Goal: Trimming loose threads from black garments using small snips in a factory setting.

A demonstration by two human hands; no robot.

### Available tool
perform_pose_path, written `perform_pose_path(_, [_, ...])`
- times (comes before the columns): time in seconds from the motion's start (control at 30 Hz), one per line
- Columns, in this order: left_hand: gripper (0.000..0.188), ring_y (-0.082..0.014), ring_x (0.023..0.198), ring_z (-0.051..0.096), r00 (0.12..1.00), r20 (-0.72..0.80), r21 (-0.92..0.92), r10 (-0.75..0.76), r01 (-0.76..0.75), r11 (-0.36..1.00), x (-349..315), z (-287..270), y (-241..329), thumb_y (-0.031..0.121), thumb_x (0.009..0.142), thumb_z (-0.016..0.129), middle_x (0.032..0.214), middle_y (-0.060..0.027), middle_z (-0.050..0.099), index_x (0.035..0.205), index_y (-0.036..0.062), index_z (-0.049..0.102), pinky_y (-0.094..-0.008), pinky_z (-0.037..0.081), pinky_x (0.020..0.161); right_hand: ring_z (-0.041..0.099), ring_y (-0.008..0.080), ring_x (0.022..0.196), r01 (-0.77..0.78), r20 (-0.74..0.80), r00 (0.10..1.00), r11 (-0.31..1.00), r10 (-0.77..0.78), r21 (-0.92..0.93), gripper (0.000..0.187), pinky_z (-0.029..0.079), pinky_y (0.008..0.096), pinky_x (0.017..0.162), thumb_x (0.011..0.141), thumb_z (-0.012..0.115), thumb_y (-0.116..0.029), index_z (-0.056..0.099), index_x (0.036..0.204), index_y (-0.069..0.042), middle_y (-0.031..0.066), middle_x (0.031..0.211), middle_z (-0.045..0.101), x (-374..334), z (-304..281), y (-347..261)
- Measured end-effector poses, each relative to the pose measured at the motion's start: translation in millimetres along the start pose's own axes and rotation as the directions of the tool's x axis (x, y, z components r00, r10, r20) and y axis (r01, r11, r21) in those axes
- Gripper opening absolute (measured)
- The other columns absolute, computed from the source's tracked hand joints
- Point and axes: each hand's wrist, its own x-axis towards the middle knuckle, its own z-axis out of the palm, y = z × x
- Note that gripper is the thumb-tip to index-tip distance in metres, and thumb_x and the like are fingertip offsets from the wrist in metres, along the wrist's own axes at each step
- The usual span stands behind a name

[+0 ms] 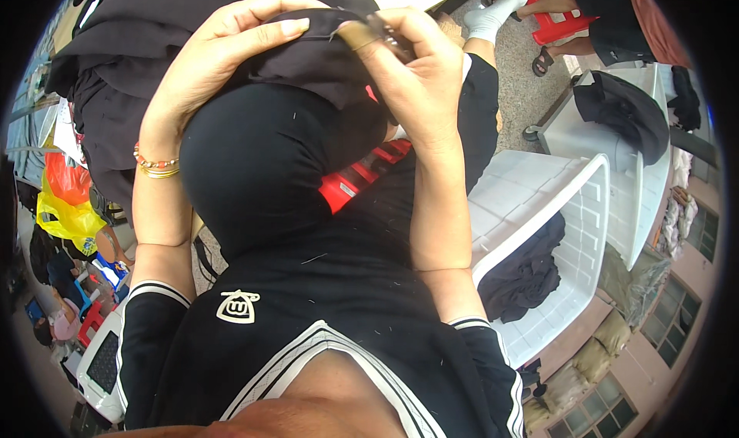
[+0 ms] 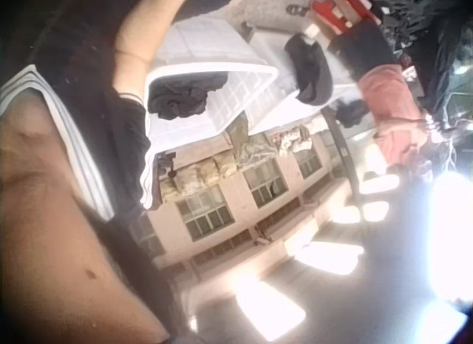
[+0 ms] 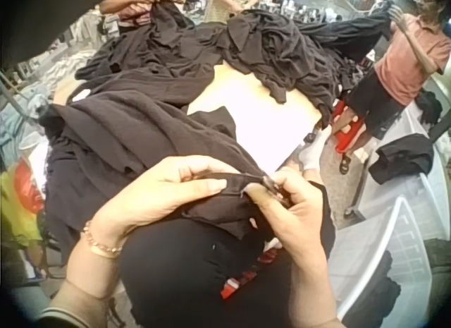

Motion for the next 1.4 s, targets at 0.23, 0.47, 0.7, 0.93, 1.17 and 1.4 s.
perform_pose_path(0.23, [0.026,-0.0084,0.096,0.062,0.998,-0.049,-0.033,-0.044,0.043,0.999,-3,-18,-12,0.010,0.093,0.060,0.105,-0.0046,0.068,0.115,-0.0030,0.062,-0.0208,0.046,0.090,0.044,-0.0001,0.059,0.046,-0.106,0.993,0.999,-0.046,-0.007,0.015,0.035,0.0161,0.054,0.080,0.077,-0.006,0.064,0.086,0.000,-0.0065,0.072,0.055,4,-13,7])
perform_pose_path(0.47, [0.026,-0.0093,0.096,0.063,0.996,-0.069,-0.087,-0.048,0.042,0.995,-3,-18,-13,0.010,0.092,0.061,0.106,-0.0059,0.068,0.115,-0.0034,0.062,-0.0213,0.047,0.090,0.055,0.0113,0.067,0.314,0.013,0.944,0.881,-0.331,-0.353,0.038,0.045,0.0233,0.060,0.072,0.083,-0.013,0.070,0.107,-0.007,0.0029,0.079,0.057,-1,-6,-8])
perform_pose_path(0.7, [0.025,-0.0085,0.096,0.063,0.999,-0.038,-0.140,-0.038,0.032,0.990,-4,-14,-14,0.009,0.093,0.060,0.104,-0.0054,0.068,0.115,-0.0032,0.063,-0.0206,0.047,0.089,0.055,0.0121,0.064,0.313,0.065,0.948,0.884,-0.311,-0.348,0.036,0.045,0.0240,0.058,0.071,0.082,-0.012,0.073,0.105,-0.008,0.0032,0.075,0.057,-5,1,-6])
perform_pose_path(0.93, [0.023,-0.0066,0.093,0.061,0.999,-0.029,-0.020,0.022,-0.022,1.000,-3,-14,-13,0.010,0.093,0.061,0.101,-0.0027,0.068,0.113,-0.0013,0.065,-0.0191,0.046,0.087,0.053,0.0114,0.063,0.321,0.061,0.945,0.880,-0.321,-0.350,0.033,0.042,0.0233,0.055,0.071,0.082,-0.012,0.074,0.103,-0.007,0.0034,0.074,0.056,-3,5,-7])
perform_pose_path(1.17, [0.023,-0.0068,0.093,0.061,0.999,-0.022,-0.028,0.028,-0.029,0.999,-3,-11,-12,0.010,0.093,0.061,0.101,-0.0027,0.068,0.112,-0.0013,0.065,-0.0197,0.046,0.088,0.053,0.0110,0.061,0.341,0.055,0.937,0.877,-0.344,-0.339,0.032,0.042,0.0230,0.054,0.071,0.082,-0.011,0.074,0.102,-0.007,0.0033,0.073,0.057,-2,7,-7])
perform_pose_path(1.4, [0.023,-0.0074,0.092,0.062,1.000,-0.014,-0.049,0.006,-0.007,0.999,-4,-14,-12,0.009,0.093,0.061,0.100,-0.0033,0.069,0.112,-0.0020,0.065,-0.0195,0.046,0.087,0.052,0.0098,0.058,0.401,0.035,0.907,0.834,-0.420,-0.379,0.031,0.041,0.0227,0.051,0.071,0.082,-0.008,0.074,0.101,-0.009,0.0027,0.073,0.057,-4,7,-2])
